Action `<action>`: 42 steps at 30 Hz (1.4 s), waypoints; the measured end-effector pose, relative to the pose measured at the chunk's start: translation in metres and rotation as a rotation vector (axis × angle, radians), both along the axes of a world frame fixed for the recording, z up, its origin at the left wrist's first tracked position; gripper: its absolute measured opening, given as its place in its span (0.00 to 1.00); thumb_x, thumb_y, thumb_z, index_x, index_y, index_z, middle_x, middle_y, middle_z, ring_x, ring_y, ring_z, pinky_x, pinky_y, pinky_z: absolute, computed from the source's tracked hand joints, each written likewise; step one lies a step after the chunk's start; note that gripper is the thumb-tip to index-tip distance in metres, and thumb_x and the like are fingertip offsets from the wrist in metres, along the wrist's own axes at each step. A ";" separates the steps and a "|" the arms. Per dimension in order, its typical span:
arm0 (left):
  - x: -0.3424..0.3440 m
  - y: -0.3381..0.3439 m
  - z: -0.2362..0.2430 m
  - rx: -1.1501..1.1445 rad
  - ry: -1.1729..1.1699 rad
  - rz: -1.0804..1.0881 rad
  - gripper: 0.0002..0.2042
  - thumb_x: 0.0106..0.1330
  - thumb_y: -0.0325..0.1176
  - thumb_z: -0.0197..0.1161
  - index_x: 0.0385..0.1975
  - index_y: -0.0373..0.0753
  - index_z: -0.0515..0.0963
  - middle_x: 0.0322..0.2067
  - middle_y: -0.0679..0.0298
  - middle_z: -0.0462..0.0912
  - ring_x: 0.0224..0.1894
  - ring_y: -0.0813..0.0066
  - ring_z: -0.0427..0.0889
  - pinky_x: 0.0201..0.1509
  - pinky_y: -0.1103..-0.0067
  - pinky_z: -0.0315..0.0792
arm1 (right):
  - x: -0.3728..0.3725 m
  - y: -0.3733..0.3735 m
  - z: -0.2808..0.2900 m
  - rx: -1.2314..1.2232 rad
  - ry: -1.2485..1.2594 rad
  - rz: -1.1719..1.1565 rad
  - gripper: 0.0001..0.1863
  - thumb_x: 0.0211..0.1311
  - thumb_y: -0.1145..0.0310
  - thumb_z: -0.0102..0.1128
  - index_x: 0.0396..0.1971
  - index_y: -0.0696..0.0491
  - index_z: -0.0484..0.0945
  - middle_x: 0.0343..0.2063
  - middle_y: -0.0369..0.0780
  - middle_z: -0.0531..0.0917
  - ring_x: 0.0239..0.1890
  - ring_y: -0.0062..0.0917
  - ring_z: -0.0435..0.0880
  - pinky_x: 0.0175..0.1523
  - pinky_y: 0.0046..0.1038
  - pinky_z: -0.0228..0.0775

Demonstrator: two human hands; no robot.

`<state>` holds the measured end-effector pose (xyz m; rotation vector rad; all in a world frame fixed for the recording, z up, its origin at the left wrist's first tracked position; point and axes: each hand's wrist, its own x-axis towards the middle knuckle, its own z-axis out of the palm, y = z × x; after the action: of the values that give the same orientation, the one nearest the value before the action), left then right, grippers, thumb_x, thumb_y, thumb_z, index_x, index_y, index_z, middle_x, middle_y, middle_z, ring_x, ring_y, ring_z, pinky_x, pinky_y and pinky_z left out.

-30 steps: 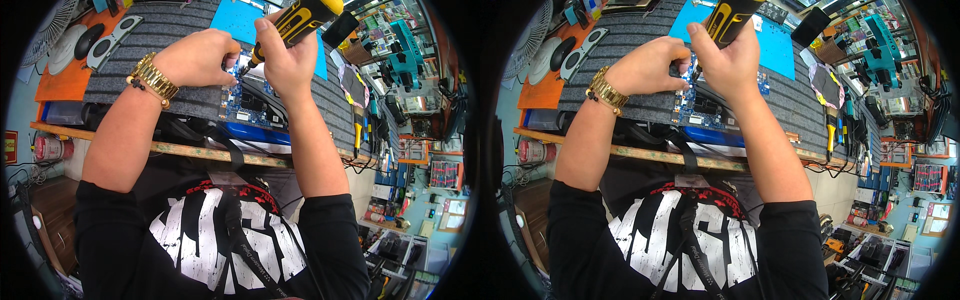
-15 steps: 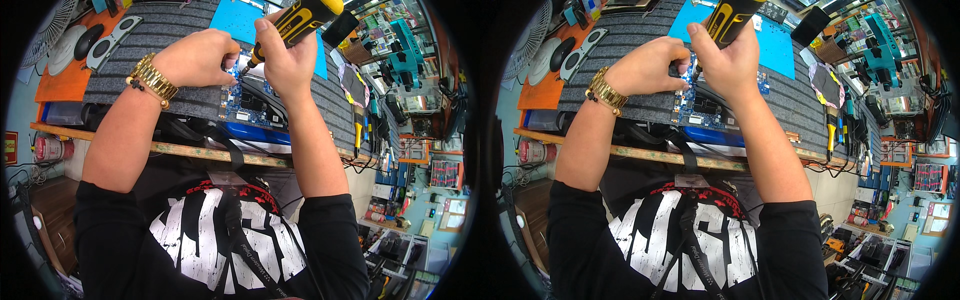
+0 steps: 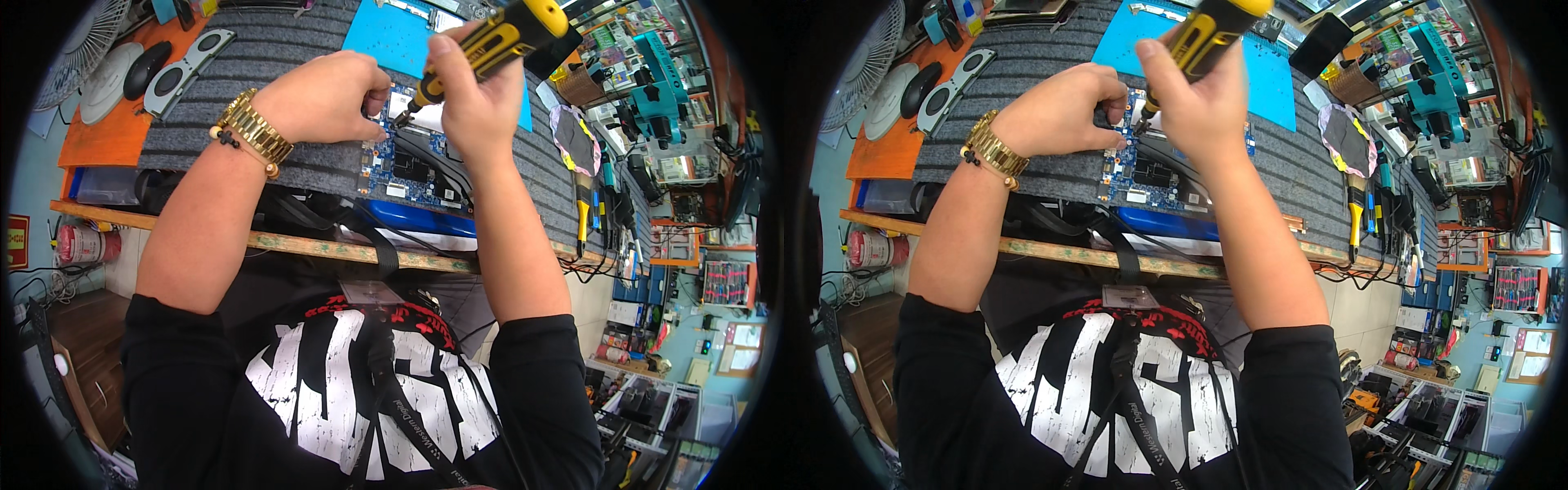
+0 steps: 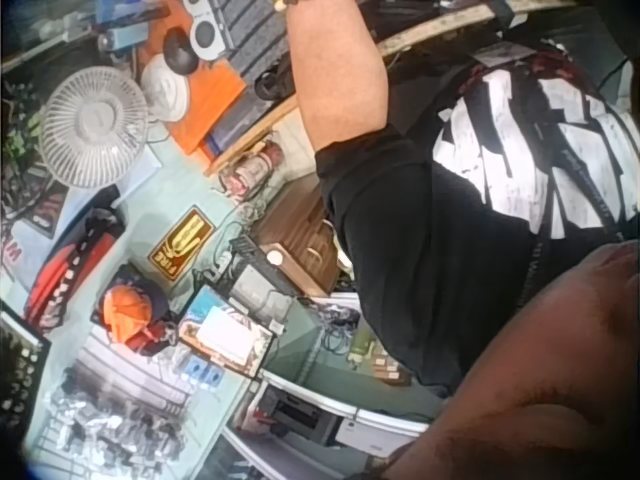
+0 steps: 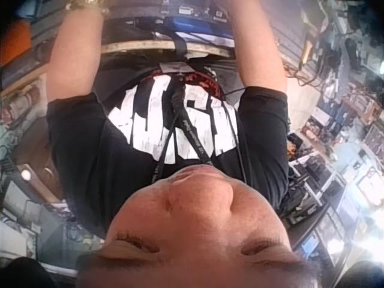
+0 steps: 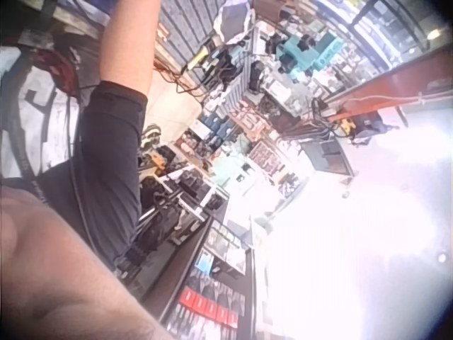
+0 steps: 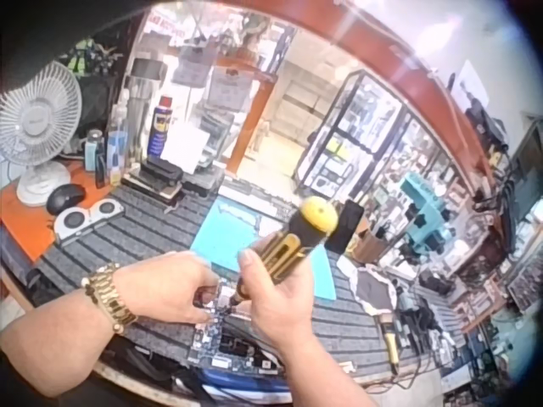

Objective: The person wipes a circuit board with a cloth, cleans a copper component with the cloth, and then places the board into a blue testing jig. They apply a substance from a syringe to the board, position a cooling component onto it, and secure the parts using a powered screwdriver.

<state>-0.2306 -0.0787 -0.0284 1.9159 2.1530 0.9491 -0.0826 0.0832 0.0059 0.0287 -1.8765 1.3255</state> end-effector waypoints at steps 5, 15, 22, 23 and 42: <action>0.003 -0.002 0.007 -0.088 -0.015 0.012 0.18 0.61 0.38 0.89 0.36 0.37 0.84 0.40 0.57 0.86 0.48 0.52 0.87 0.54 0.60 0.81 | 0.034 0.020 0.007 -0.006 0.025 0.039 0.10 0.86 0.66 0.70 0.50 0.57 0.81 0.38 0.43 0.90 0.38 0.29 0.90 0.47 0.34 0.84; 0.003 0.000 0.008 -0.141 -0.047 0.019 0.18 0.61 0.37 0.90 0.35 0.37 0.84 0.39 0.57 0.87 0.48 0.53 0.87 0.53 0.61 0.81 | 0.056 0.007 0.001 -0.110 0.061 0.079 0.10 0.84 0.67 0.72 0.46 0.56 0.81 0.35 0.39 0.88 0.37 0.23 0.87 0.47 0.31 0.81; 0.003 0.000 0.007 -0.135 -0.048 0.016 0.17 0.61 0.37 0.90 0.35 0.36 0.84 0.39 0.57 0.87 0.47 0.53 0.87 0.53 0.62 0.81 | 0.057 0.009 -0.003 -0.125 0.062 0.080 0.09 0.84 0.67 0.73 0.46 0.56 0.82 0.36 0.39 0.89 0.37 0.22 0.87 0.47 0.30 0.81; 0.003 0.000 0.008 -0.135 -0.047 0.016 0.17 0.61 0.37 0.90 0.35 0.36 0.84 0.39 0.57 0.87 0.47 0.53 0.87 0.53 0.62 0.81 | 0.056 0.009 -0.003 -0.124 0.062 0.079 0.09 0.84 0.67 0.73 0.46 0.56 0.82 0.36 0.39 0.89 0.37 0.22 0.87 0.47 0.30 0.81; 0.004 0.000 0.008 -0.147 -0.028 0.028 0.18 0.61 0.38 0.90 0.36 0.37 0.85 0.40 0.58 0.87 0.48 0.54 0.87 0.53 0.62 0.82 | 0.055 0.009 -0.005 -0.044 0.069 0.055 0.10 0.84 0.67 0.71 0.49 0.56 0.79 0.38 0.42 0.88 0.38 0.26 0.87 0.47 0.32 0.82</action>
<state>-0.2262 -0.0787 -0.0204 1.7988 2.1733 0.7925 -0.0280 0.0918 0.0007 0.1034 -1.7994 1.3857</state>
